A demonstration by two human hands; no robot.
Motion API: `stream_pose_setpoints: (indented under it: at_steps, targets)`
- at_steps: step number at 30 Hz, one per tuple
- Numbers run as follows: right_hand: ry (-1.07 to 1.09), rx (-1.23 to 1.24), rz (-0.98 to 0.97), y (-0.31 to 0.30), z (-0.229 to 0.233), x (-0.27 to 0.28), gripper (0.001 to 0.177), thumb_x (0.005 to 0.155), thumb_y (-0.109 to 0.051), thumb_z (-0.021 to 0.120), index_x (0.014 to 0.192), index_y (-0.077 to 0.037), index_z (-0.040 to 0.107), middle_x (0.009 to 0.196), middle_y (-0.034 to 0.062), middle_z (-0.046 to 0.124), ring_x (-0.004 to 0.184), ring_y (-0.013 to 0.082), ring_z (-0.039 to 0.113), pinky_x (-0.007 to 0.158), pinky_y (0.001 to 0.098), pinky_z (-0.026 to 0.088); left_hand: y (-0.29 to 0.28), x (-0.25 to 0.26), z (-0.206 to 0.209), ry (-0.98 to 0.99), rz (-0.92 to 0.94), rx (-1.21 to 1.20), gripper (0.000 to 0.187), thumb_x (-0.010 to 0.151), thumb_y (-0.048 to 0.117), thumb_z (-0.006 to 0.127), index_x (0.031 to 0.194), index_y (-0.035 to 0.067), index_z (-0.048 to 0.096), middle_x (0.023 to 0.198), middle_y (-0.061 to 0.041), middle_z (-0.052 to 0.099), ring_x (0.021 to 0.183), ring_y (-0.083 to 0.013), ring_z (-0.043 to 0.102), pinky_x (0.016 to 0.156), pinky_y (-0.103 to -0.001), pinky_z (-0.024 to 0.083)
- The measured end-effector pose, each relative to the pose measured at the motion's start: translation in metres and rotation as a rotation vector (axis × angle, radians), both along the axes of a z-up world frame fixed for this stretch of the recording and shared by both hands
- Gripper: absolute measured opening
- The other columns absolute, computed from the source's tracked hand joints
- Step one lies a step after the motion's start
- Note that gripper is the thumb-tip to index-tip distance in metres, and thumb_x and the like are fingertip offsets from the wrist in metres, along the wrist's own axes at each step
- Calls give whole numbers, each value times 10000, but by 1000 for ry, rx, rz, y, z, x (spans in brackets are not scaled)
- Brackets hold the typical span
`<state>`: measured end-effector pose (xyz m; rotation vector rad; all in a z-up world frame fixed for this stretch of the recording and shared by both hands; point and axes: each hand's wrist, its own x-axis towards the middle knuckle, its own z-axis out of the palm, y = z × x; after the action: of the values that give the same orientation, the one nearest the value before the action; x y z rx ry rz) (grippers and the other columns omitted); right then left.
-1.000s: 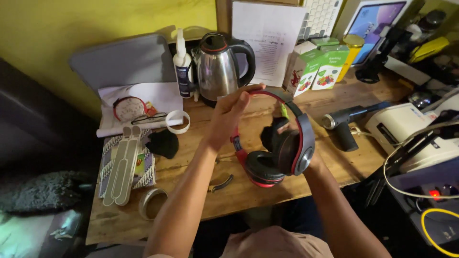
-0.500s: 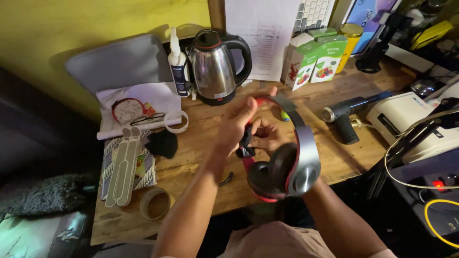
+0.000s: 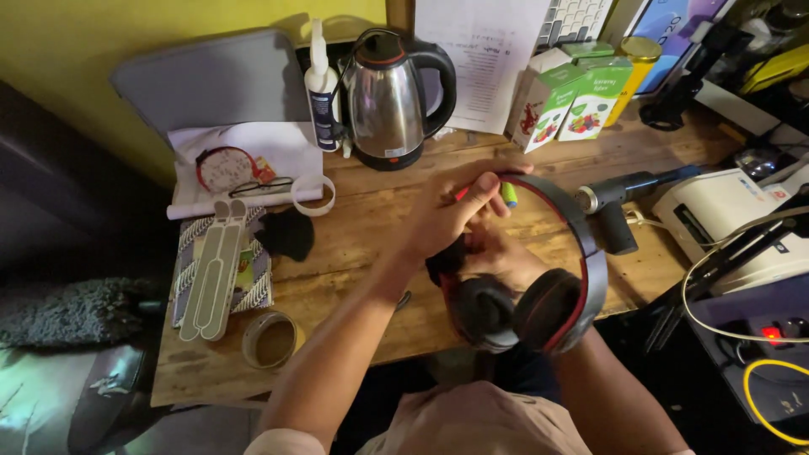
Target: Cleaning a pair of headphones with a cloth and then adjusting the base of a microphone boom arm using a screwdriver.
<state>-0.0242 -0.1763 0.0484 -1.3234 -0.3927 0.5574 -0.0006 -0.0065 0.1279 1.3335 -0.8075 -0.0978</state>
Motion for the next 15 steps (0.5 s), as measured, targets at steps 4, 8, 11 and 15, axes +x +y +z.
stream_pose_setpoints:
  at_steps: [4,8,11,15]
  targets:
    - [6,-106,-104,-11,-51,12,506,924,-14,711,1390,96,545,1181,132,670,1056,218,631,867,339,511,-2,-1,4,14,-20,47,410,1090,404,520,1331,139,721,1146,-22,747,845,-103,663,631,-266,556]
    - [-54,63,57,-17,-26,8,730,808,22,700,1489,-42,445,1224,84,615,1117,186,602,939,314,500,5,1,2,142,-19,47,425,1060,403,548,1359,136,689,1044,-40,731,840,-111,676,645,-304,608]
    - [27,42,265,-17,-6,6,818,701,16,673,1478,-60,426,1297,80,625,1165,188,606,980,317,501,3,-2,1,-60,-12,-20,395,1126,387,561,1391,123,690,1168,-32,753,896,-133,703,810,-310,624]
    - [79,13,221,-31,-44,18,763,732,46,733,1444,6,462,1305,118,615,1163,218,613,960,351,516,0,-9,11,-172,14,66,353,1115,356,542,1355,145,692,1353,23,725,844,-117,741,792,-292,642]
